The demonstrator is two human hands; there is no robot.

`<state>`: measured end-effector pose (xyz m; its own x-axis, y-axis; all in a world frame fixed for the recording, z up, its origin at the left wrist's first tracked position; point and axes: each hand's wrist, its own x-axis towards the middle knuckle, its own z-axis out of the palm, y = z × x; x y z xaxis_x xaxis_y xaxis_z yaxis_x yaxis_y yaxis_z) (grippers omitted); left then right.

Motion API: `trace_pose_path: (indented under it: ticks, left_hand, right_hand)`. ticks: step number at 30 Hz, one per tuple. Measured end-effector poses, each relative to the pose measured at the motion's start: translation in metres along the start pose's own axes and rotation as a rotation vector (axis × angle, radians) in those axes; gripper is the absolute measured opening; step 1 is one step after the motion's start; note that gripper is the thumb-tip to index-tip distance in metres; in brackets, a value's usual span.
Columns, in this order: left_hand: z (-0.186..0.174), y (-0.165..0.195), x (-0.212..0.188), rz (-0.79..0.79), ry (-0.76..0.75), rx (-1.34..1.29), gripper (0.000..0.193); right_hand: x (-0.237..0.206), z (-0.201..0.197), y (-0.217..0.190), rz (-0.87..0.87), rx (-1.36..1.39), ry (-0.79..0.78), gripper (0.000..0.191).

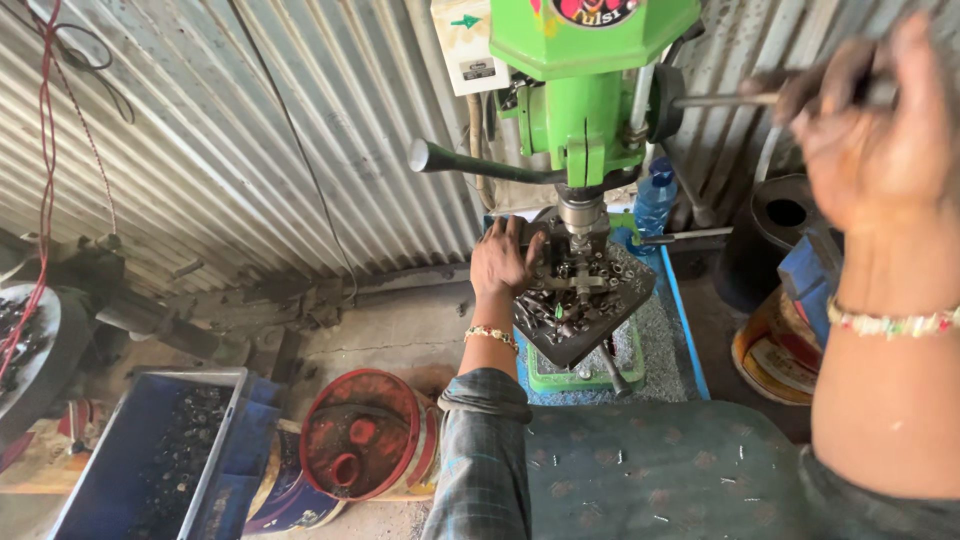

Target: The person sits at a bench drill press and repeatedly places small metal parts under the drill bit, operates the press to drill them, then drops the finished parts into a bin beside the machine. They occasionally reach into the bin of raw parts to grab the next piece and continue the cycle.

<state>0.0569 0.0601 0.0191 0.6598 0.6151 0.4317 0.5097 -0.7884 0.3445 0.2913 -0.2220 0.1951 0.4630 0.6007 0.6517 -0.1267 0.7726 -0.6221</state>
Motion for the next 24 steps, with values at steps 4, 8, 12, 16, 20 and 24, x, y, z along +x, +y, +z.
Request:
trace_pose_path:
  ticks: [4,8,12,16,20,24]
  left_hand:
    - [-0.003,0.002,-0.001,0.006,0.025,-0.02,0.052]
    - [-0.005,0.004,-0.001,0.015,0.048,-0.011,0.05]
    - [-0.007,0.007,-0.002,0.042,0.087,-0.039,0.048]
    - [-0.008,0.011,-0.003,0.023,0.059,-0.022,0.047]
    - [-0.007,0.011,-0.003,0.036,0.067,0.001,0.047]
    - [-0.005,0.009,-0.001,-0.002,0.015,0.044,0.049]
  right_hand:
    - [-0.032,0.013,0.006,0.01,-0.116,0.009,0.046]
    - [-0.036,0.024,0.01,0.01,-0.097,0.038,0.043]
    - [-0.037,0.031,0.009,0.008,-0.058,0.079,0.037]
    - [-0.042,0.035,0.009,-0.008,0.005,0.13,0.03]
    - [-0.043,0.036,0.01,-0.025,-0.006,0.127,0.029]
    - [-0.044,0.034,0.012,-0.038,-0.024,0.105,0.031]
